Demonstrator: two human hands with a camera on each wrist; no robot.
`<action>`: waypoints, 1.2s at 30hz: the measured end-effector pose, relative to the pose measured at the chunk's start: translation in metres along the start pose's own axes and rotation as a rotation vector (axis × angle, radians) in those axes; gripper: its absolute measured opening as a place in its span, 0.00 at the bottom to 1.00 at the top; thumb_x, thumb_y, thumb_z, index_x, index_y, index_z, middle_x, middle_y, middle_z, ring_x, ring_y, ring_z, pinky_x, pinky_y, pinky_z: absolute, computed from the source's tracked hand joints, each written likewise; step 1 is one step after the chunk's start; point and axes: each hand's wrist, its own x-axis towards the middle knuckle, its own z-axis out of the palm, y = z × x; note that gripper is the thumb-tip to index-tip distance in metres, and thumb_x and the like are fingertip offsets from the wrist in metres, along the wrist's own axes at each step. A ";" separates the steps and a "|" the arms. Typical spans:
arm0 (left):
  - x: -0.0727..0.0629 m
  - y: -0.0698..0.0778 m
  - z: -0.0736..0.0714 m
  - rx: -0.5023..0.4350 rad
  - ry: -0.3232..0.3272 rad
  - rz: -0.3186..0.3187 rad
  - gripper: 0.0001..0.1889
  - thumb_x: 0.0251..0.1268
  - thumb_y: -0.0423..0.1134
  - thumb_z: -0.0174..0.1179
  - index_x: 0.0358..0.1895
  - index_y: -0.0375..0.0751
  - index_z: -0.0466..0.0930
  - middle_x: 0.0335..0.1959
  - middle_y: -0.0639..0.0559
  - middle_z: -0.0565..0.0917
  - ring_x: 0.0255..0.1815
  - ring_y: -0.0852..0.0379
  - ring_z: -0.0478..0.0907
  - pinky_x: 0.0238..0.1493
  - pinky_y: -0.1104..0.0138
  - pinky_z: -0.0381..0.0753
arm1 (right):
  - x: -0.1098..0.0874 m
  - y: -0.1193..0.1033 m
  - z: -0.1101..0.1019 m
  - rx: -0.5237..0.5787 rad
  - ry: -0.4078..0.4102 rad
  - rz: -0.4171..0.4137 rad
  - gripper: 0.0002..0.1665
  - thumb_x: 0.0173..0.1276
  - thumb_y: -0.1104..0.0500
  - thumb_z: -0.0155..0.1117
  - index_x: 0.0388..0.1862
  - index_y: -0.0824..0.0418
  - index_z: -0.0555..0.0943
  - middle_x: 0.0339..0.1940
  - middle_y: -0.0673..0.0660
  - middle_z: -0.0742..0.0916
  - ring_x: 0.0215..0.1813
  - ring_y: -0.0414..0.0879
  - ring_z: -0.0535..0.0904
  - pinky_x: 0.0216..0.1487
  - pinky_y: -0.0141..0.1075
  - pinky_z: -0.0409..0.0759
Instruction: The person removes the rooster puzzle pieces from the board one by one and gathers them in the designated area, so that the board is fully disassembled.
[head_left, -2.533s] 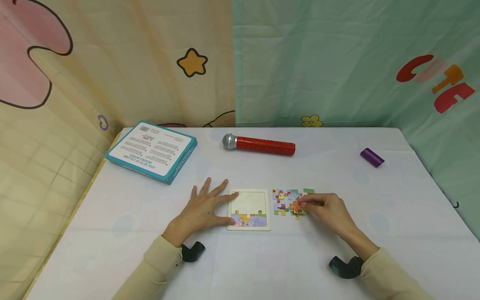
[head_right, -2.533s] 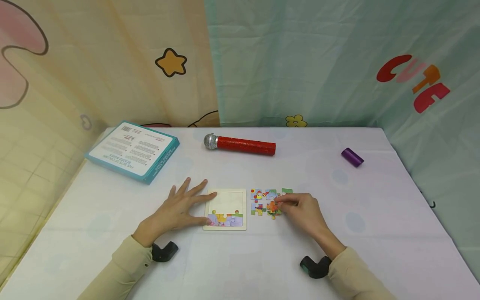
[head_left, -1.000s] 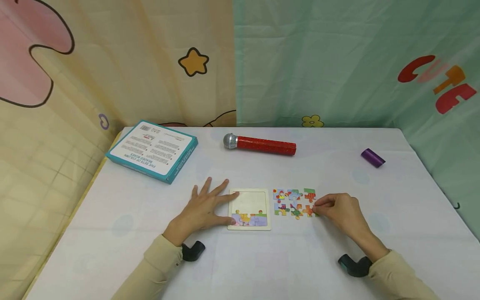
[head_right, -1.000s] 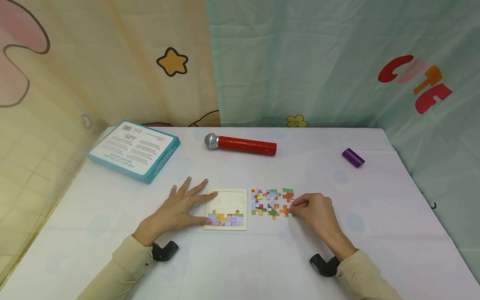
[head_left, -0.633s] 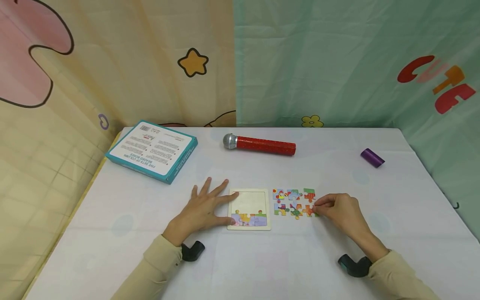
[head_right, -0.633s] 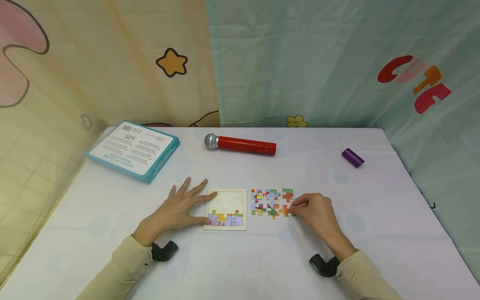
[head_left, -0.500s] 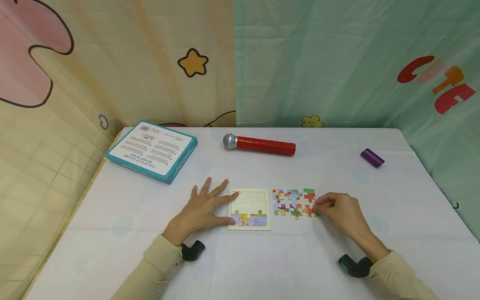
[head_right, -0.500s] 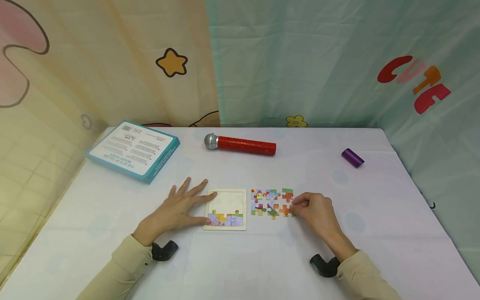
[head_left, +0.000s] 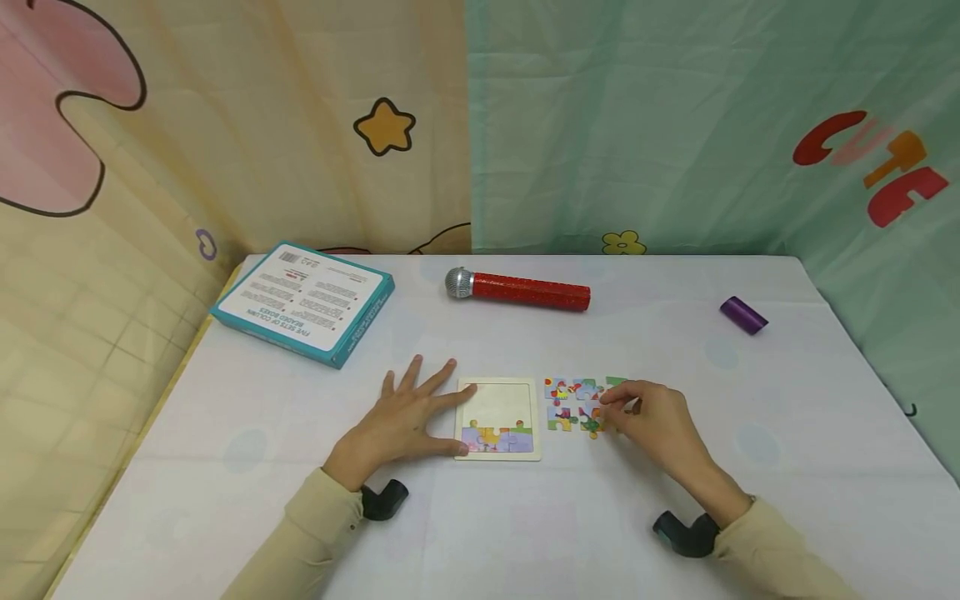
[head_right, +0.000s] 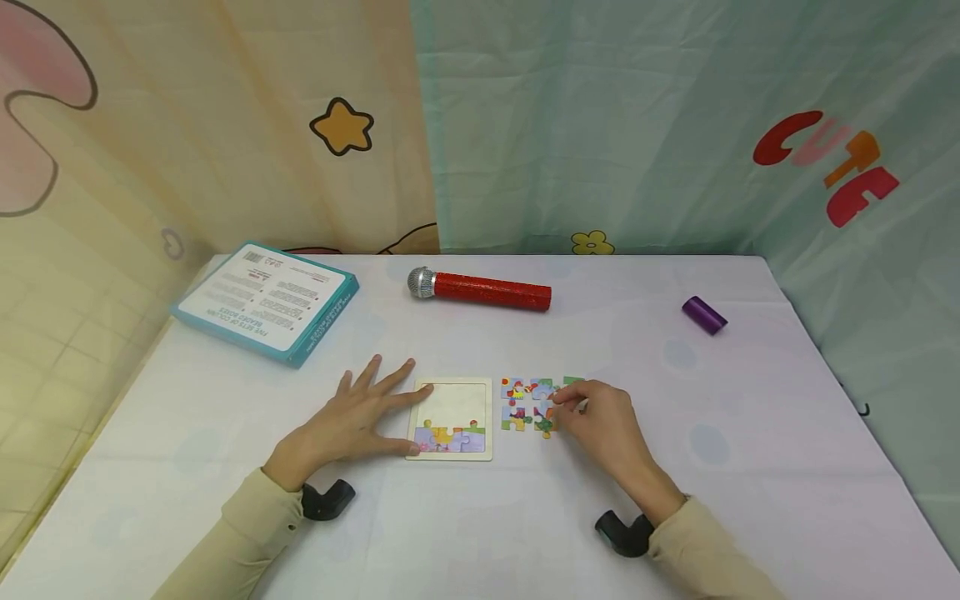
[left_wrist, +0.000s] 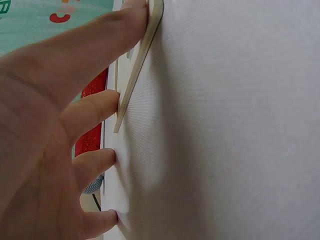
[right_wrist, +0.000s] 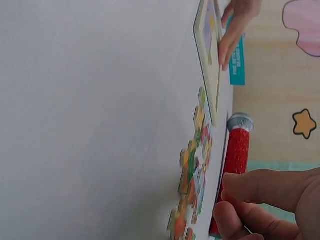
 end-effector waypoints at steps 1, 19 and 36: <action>0.000 0.000 0.000 0.002 -0.006 -0.003 0.43 0.49 0.64 0.71 0.72 0.61 0.68 0.79 0.48 0.53 0.77 0.29 0.38 0.66 0.28 0.40 | 0.001 -0.004 0.003 0.008 -0.006 -0.007 0.06 0.60 0.61 0.71 0.37 0.59 0.87 0.29 0.50 0.86 0.25 0.43 0.74 0.22 0.32 0.70; -0.001 -0.001 -0.002 0.016 -0.030 -0.006 0.45 0.46 0.67 0.70 0.72 0.62 0.67 0.80 0.49 0.52 0.77 0.30 0.37 0.67 0.29 0.41 | 0.010 -0.070 0.075 0.044 -0.184 -0.280 0.11 0.55 0.67 0.72 0.39 0.62 0.88 0.27 0.45 0.82 0.26 0.38 0.71 0.28 0.30 0.72; -0.001 -0.003 -0.003 0.017 -0.028 0.006 0.45 0.46 0.68 0.70 0.72 0.63 0.67 0.80 0.48 0.52 0.77 0.29 0.37 0.66 0.28 0.41 | 0.011 -0.085 0.095 -0.027 -0.237 -0.317 0.07 0.58 0.66 0.72 0.37 0.60 0.88 0.31 0.49 0.85 0.34 0.41 0.79 0.35 0.31 0.77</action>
